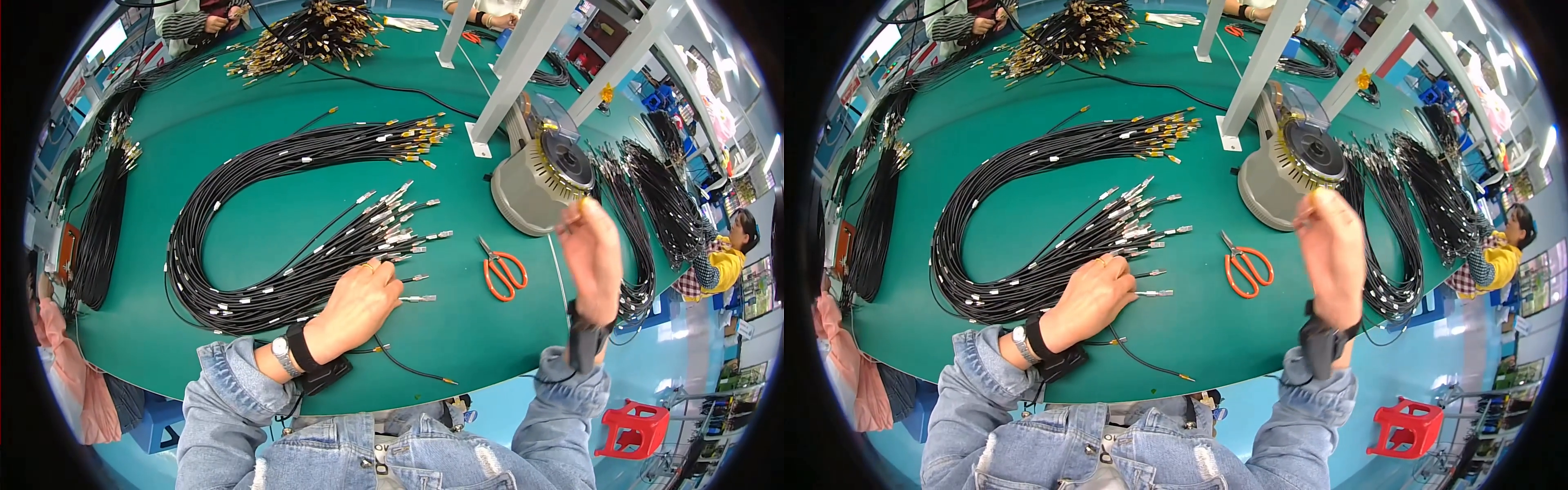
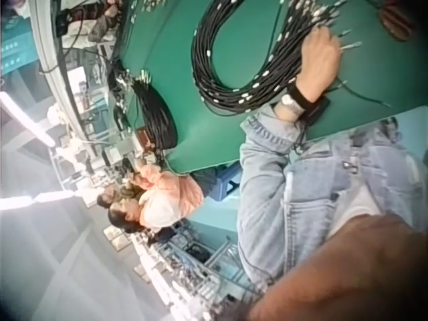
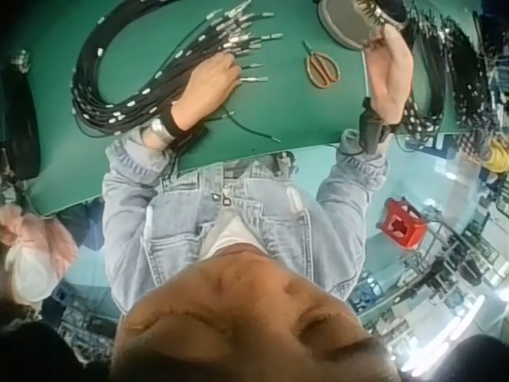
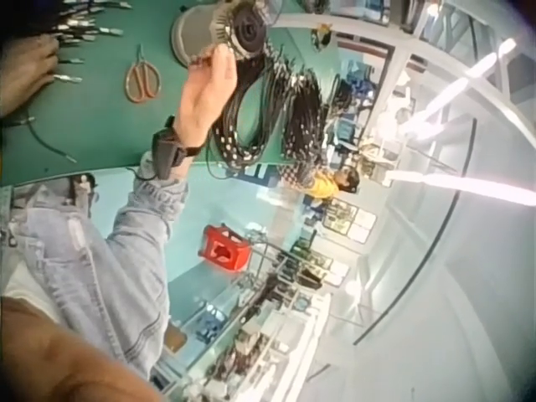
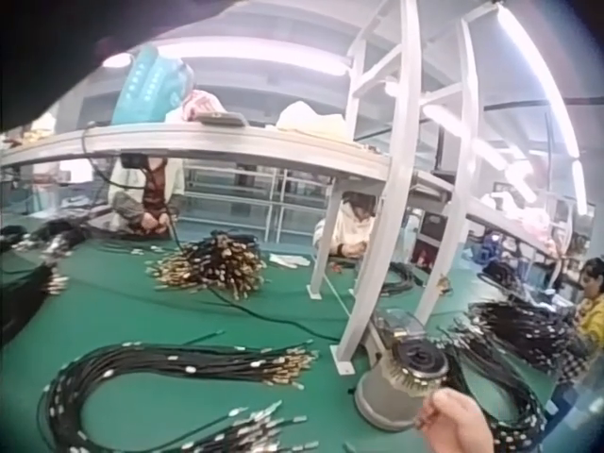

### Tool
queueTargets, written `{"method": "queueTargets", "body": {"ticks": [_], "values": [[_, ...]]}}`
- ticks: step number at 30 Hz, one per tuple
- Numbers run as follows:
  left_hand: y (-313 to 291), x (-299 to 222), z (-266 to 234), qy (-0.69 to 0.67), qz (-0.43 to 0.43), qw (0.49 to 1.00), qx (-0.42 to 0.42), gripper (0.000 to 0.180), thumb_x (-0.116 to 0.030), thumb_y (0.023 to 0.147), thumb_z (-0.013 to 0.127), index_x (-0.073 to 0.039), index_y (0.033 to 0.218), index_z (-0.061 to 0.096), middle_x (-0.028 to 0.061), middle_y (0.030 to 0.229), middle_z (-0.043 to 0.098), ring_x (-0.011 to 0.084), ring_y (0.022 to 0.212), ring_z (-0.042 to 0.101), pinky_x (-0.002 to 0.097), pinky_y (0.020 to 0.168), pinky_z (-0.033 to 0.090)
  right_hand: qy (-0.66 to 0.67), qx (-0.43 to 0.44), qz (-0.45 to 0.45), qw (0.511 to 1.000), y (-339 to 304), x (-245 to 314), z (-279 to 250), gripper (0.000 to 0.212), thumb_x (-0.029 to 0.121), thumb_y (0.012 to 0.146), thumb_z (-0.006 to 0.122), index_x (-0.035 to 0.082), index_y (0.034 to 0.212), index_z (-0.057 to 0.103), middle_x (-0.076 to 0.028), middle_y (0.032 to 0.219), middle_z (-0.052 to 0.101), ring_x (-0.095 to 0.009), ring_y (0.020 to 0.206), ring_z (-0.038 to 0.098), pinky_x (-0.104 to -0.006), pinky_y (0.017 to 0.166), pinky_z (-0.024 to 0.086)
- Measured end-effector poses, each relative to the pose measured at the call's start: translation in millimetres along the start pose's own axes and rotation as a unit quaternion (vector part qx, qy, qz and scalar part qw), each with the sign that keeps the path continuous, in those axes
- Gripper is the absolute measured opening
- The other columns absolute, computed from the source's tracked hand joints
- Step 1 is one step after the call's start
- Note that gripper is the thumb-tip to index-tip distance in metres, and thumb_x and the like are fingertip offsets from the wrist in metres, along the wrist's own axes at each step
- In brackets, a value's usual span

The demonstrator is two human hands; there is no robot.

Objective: The person picks up individual cables to press a yellow component onto the connector end by hand, occasionally using shears to trim a piece. After repeating this for several cables, they gather the finished group into a bundle and move it to the side.

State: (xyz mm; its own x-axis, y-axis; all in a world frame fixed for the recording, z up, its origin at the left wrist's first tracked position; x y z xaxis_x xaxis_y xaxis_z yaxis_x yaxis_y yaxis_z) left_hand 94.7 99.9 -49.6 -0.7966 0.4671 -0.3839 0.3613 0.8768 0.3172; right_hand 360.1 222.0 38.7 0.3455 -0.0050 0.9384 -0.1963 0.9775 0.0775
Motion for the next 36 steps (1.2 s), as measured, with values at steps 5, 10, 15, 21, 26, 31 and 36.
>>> {"method": "queueTargets", "body": {"ticks": [5,10,15,21,26,31,36], "values": [[-2,3,-12,-0.111,-0.039,0.992,-0.036,0.016,-0.008,0.075,0.068,-0.002,0.08,0.055,0.0082,0.072,0.056,0.0254,0.069,0.057,0.0341,0.062,0.047,-0.007,0.044,0.03,0.999,-46,-52,52,0.012,0.015,0.087,0.058,0.005,0.083,0.055,-0.004,0.086,0.056,-0.013,0.081,0.05,-0.0272,0.074,0.038],[-10,4,-23,-0.236,-0.117,0.963,-0.05,0.014,-0.007,0.079,0.066,0.0,0.081,0.054,0.0092,0.069,0.06,0.0223,0.062,0.061,0.0308,0.057,0.049,-0.084,0.044,0.072,0.993,-66,-84,83,0.009,0.004,0.083,0.063,0.003,0.084,0.054,-0.006,0.093,0.059,-0.012,0.09,0.054,-0.0273,0.081,0.043],[-22,1,-38,-0.238,-0.121,0.962,-0.057,0.014,-0.008,0.08,0.066,0.0,0.083,0.055,0.0099,0.072,0.062,0.0197,0.063,0.063,0.0283,0.056,0.05,-0.097,0.093,0.086,0.987,-72,-98,98,0.015,-0.003,0.079,0.065,0.002,0.085,0.053,-0.007,0.093,0.06,-0.012,0.091,0.057,-0.0257,0.083,0.046],[-50,13,-47,-0.194,-0.111,0.975,0.006,0.017,-0.008,0.078,0.068,0.0,0.087,0.057,0.0105,0.076,0.063,0.0203,0.067,0.063,0.0294,0.059,0.05,-0.173,0.089,0.047,0.98,-80,-89,108,0.018,-0.005,0.078,0.066,0.001,0.087,0.052,-0.008,0.09,0.06,-0.013,0.084,0.059,-0.0254,0.079,0.048],[-52,10,-59,-0.194,-0.111,0.974,-0.025,0.018,-0.015,0.081,0.065,-0.003,0.089,0.055,0.0105,0.081,0.062,0.0248,0.067,0.061,0.0323,0.06,0.048,-0.179,0.091,0.036,0.979,-84,-84,115,0.021,-0.004,0.077,0.068,0.001,0.088,0.051,-0.007,0.09,0.06,-0.013,0.085,0.059,-0.0254,0.078,0.048],[-19,-21,-59,-0.318,-0.087,0.937,-0.112,0.02,-0.009,0.079,0.068,0.001,0.093,0.058,0.0097,0.089,0.063,0.0195,0.072,0.063,0.0278,0.067,0.051,-0.16,0.094,-0.002,0.983,-89,-77,121,0.026,-0.006,0.076,0.068,0.002,0.092,0.049,-0.007,0.088,0.059,-0.013,0.084,0.059,-0.025,0.078,0.047],[-17,-18,-43,-0.466,-0.193,0.863,-0.01,0.02,-0.009,0.08,0.067,0.001,0.096,0.058,0.0093,0.086,0.064,0.0172,0.073,0.063,0.0267,0.068,0.051,-0.129,0.079,-0.003,0.989,-90,-78,117,0.031,-0.007,0.076,0.067,0.003,0.097,0.045,-0.008,0.087,0.06,-0.013,0.084,0.059,-0.0246,0.078,0.047]]}}
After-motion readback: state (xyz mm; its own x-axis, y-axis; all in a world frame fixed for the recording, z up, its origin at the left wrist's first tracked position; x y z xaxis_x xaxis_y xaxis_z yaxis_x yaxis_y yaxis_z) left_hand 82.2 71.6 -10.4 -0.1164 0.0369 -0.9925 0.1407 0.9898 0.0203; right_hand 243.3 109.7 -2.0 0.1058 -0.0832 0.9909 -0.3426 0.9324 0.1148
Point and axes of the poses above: each hand's wrist, its own y-axis towards the middle knuckle, its own z-axis out of the palm, x = y × z, the point moved 3 cm from there along y, towards the middle knuckle
